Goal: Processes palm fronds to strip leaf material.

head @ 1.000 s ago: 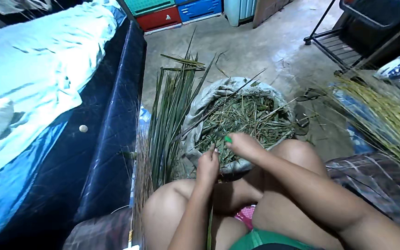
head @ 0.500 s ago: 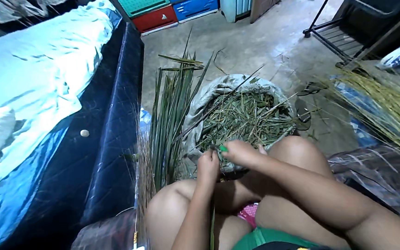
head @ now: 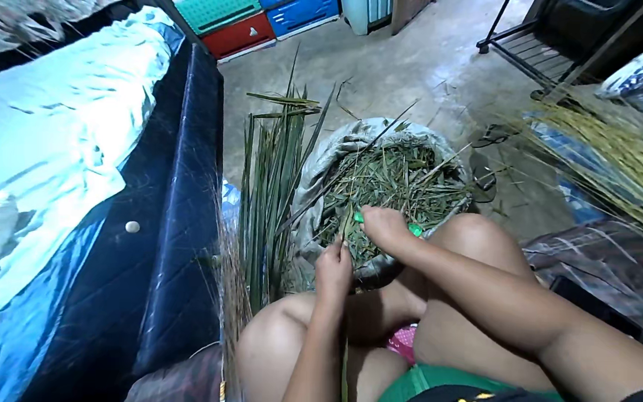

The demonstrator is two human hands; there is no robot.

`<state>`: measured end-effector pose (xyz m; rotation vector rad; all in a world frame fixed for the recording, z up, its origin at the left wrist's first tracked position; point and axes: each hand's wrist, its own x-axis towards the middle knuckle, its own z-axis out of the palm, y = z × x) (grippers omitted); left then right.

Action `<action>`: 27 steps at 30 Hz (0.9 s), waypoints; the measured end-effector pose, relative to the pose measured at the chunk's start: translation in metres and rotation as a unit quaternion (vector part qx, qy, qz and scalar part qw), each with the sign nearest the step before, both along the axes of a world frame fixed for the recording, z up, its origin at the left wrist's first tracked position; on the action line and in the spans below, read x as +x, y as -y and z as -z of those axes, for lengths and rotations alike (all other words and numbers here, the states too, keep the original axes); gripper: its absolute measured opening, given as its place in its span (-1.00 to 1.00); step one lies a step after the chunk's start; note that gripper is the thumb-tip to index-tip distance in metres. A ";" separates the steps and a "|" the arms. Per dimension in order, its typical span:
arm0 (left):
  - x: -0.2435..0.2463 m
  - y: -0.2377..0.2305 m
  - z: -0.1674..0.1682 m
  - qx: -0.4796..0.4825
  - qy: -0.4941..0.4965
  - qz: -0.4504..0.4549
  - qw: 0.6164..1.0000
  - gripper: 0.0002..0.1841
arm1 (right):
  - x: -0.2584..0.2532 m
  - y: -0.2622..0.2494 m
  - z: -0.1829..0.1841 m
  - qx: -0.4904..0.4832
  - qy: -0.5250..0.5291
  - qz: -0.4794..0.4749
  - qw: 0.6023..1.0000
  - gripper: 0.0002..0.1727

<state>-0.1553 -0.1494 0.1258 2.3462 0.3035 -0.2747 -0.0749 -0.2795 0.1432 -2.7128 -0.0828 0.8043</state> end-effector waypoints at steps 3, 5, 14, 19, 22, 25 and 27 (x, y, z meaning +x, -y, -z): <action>-0.001 0.002 -0.004 0.003 -0.006 0.010 1.000 -0.55 | 0.018 0.016 0.007 0.015 0.018 0.056 0.998 -0.60; -0.002 0.002 -0.005 0.002 -0.004 0.012 1.000 -0.55 | 0.031 0.029 0.013 0.025 0.043 0.103 0.993 -0.61; -0.002 0.000 0.002 0.040 0.008 0.001 0.999 -0.61 | -0.030 0.002 0.000 0.143 -0.116 -0.082 0.979 -0.57; -0.001 0.006 0.000 0.045 0.004 0.013 0.999 -0.56 | 0.004 0.011 0.008 0.044 -0.038 -0.003 0.998 -0.59; -0.005 0.008 0.001 0.040 0.028 0.013 0.999 -0.57 | 0.027 0.022 0.006 0.034 -0.018 0.083 0.996 -0.59; -0.007 0.004 0.005 0.039 0.029 0.008 0.999 -0.57 | 0.022 0.028 0.002 0.072 -0.027 0.064 0.995 -0.58; -0.006 0.003 0.006 0.037 0.025 0.003 0.999 -0.58 | -0.001 0.020 0.001 0.118 -0.057 -0.005 0.991 -0.58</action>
